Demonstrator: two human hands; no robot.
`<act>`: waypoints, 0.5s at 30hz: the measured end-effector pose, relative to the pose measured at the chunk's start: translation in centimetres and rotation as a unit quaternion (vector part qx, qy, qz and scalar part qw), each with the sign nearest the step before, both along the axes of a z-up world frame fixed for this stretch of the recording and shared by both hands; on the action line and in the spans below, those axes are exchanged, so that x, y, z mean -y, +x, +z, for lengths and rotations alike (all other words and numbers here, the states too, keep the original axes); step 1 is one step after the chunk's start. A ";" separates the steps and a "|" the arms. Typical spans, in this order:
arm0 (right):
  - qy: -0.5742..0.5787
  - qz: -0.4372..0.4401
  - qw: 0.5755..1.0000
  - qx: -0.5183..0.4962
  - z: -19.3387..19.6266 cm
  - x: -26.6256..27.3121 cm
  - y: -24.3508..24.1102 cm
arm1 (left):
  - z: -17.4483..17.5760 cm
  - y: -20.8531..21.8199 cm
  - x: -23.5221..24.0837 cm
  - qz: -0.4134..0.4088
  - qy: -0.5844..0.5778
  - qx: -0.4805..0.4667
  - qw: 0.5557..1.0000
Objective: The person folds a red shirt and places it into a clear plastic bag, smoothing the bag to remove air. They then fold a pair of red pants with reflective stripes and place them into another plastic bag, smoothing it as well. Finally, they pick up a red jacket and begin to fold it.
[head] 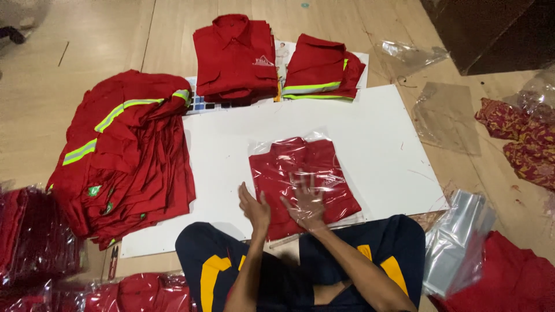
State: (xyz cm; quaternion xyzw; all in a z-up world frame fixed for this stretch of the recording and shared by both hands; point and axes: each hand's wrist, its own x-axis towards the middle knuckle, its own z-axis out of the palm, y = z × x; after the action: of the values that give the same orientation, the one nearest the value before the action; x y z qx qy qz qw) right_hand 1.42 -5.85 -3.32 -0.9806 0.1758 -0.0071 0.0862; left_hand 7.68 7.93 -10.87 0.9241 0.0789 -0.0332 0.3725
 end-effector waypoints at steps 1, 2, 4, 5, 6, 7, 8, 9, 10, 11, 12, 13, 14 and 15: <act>-0.006 0.039 0.998 -0.051 -0.7 -0.1 0.0 | -2.7 0.1 -0.5 -0.001 -0.042 0.012 0.999; -0.012 0.082 0.992 -0.099 -1.4 -0.3 0.2 | -5.4 0.3 -1.1 0.001 -0.085 0.027 0.996; -0.034 0.076 0.996 -0.030 -4.2 -0.6 0.5 | -3.3 0.5 -1.8 -0.007 -0.127 -0.010 0.992; -0.056 0.064 0.996 0.040 -5.5 -0.7 0.8 | -2.2 0.6 -2.1 -0.019 -0.169 -0.046 0.984; -0.055 0.068 0.995 0.041 -5.0 -0.8 0.8 | -2.4 1.0 -2.3 -0.016 -0.169 -0.045 0.984; -0.035 0.080 0.995 0.039 -4.5 -0.8 0.9 | -2.5 1.4 -2.5 -0.036 -0.185 -0.042 0.981; -0.013 0.090 0.995 0.035 -4.1 -0.9 0.8 | -2.8 1.5 -2.8 -0.057 -0.199 -0.041 0.977; -0.012 0.092 0.995 0.034 -4.5 -1.0 0.7 | -2.3 1.3 -3.0 -0.055 -0.199 -0.042 0.978; -0.020 0.088 0.996 0.022 -4.9 -1.0 0.7 | -1.9 1.2 -3.1 -0.044 -0.237 -0.041 0.970; -0.028 0.084 0.996 0.011 -5.3 -1.0 0.8 | -1.4 1.1 -3.2 -0.034 -0.274 -0.041 0.960; -0.029 0.084 0.996 0.011 -5.6 -0.9 0.9 | 0.1 0.8 -3.2 -0.034 -0.275 -0.040 0.960; -0.037 0.085 0.995 0.022 -5.8 -0.7 1.1 | 1.5 0.5 -3.2 -0.028 -0.297 -0.049 0.953; -0.044 0.083 0.995 0.032 -6.1 -0.6 1.0 | 2.9 0.0 -3.3 -0.025 -0.317 -0.060 0.946; -0.044 0.081 0.995 0.031 -6.2 -0.8 0.3 | 3.3 -0.1 -3.4 -0.027 -0.317 -0.061 0.946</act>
State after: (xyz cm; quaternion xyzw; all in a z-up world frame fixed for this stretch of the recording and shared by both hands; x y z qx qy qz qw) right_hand 1.70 -5.08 -9.47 -0.9938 0.0924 -0.0382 0.0490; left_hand 7.60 11.30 -7.60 0.7562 0.0616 -0.1232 0.6397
